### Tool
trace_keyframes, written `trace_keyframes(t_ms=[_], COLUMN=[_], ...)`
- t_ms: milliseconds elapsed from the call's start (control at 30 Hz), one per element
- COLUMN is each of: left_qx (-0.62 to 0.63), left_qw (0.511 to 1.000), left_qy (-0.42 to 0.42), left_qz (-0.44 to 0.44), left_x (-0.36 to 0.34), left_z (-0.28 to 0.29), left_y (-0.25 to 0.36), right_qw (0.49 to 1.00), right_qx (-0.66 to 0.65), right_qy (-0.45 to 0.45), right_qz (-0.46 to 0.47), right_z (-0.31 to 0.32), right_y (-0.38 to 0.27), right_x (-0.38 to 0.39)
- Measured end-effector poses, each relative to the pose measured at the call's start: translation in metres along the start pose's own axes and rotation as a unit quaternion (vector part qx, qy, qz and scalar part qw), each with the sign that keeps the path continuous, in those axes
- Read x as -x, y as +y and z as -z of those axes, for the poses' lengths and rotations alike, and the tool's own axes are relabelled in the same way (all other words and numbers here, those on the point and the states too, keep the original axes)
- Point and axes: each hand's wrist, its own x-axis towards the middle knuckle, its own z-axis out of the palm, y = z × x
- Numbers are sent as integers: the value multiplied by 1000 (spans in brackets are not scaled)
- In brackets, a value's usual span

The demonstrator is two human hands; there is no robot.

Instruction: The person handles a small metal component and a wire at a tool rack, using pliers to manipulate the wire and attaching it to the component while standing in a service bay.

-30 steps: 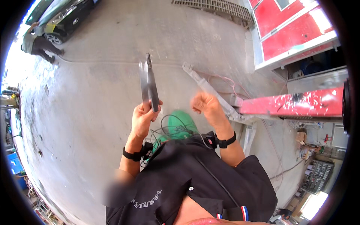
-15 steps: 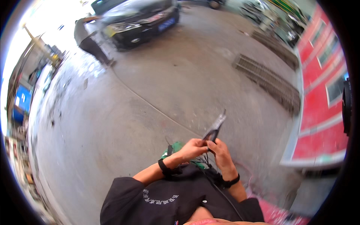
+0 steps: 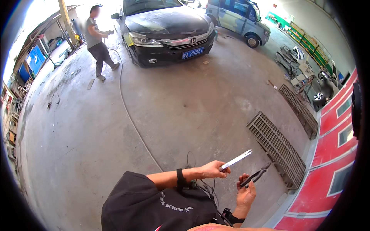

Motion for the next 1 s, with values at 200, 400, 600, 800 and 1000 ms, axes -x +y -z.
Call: trace_keyframes(t_ms=[200,400,600,800,1000], left_qx=[-35,-32,-53,-56,9], left_qw=[999,997,987,987,981], left_qy=[15,49,108,148,192], left_qz=[26,48,106,28,10], left_x=[-100,-221,-349,-480,-608], left_z=[74,147,219,278,339], left_y=[59,98,160,224,251], right_qw=[996,995,995,997,996], right_qx=[-20,-22,-43,6,45], right_qy=[75,78,54,-4,-24], right_qz=[44,62,65,78,68], right_z=[3,12,-2,-49,-73], right_y=[-35,-70,-125,-214,-265], right_x=[-115,-264,-443,-599,-730])
